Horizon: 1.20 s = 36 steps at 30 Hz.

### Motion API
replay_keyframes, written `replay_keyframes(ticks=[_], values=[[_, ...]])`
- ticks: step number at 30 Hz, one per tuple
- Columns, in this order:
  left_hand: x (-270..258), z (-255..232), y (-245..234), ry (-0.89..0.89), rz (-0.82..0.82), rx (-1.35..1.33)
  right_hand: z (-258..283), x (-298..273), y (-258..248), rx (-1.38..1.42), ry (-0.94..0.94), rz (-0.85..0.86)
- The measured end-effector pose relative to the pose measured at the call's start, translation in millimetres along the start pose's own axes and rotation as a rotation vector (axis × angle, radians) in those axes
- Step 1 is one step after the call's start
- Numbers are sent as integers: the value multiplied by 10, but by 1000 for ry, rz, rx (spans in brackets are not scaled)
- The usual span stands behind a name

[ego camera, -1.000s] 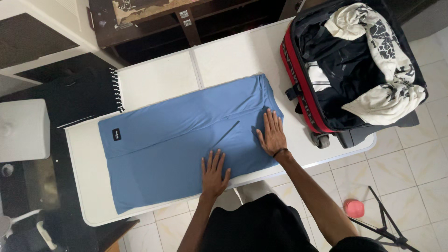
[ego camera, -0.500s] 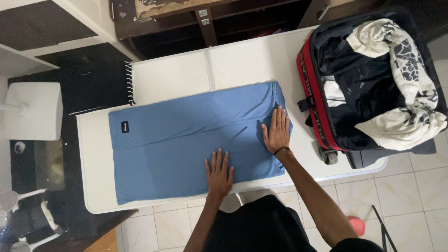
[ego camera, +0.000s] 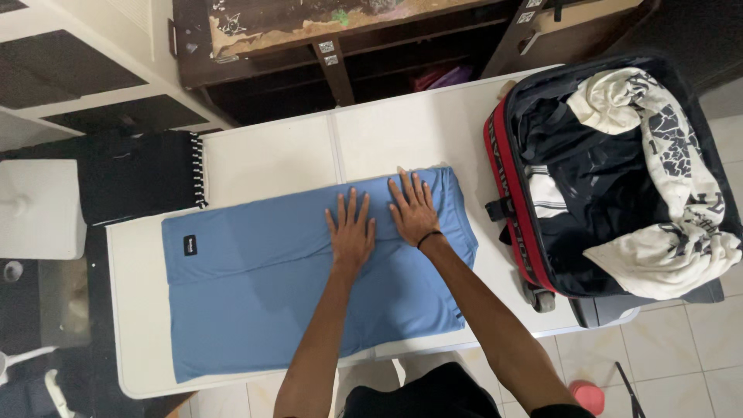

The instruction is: The person folds a blue shirt on a white table and then places it on top of a stack of black clothes.

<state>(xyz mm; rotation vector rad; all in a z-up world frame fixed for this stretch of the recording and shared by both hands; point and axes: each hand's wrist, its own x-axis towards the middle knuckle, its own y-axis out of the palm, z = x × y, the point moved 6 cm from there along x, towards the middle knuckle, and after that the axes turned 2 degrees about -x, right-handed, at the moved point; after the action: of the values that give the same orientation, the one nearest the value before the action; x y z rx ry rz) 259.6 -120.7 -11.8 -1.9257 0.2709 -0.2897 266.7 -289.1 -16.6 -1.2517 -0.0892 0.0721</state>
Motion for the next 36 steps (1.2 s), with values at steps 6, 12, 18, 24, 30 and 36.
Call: replay_keyframes(ticks=[6, 12, 18, 24, 30, 36], values=[[123, 9, -8, 0, -36, 69, -307, 96, -84, -28, 64, -59], [131, -3, -14, -22, -14, 61, -603, 157, -167, -45, 159, -119], [126, 12, -4, -28, 0, 77, -410, 195, -120, -90, 207, -138], [119, 10, -15, -21, -23, 83, 35, 168, 19, -48, 129, -123], [104, 167, -166, -67, -65, -89, 56, 124, -17, -26, 159, -141], [66, 1017, -347, -225, -46, -30, 88, 126, -13, -18, 164, -112]])
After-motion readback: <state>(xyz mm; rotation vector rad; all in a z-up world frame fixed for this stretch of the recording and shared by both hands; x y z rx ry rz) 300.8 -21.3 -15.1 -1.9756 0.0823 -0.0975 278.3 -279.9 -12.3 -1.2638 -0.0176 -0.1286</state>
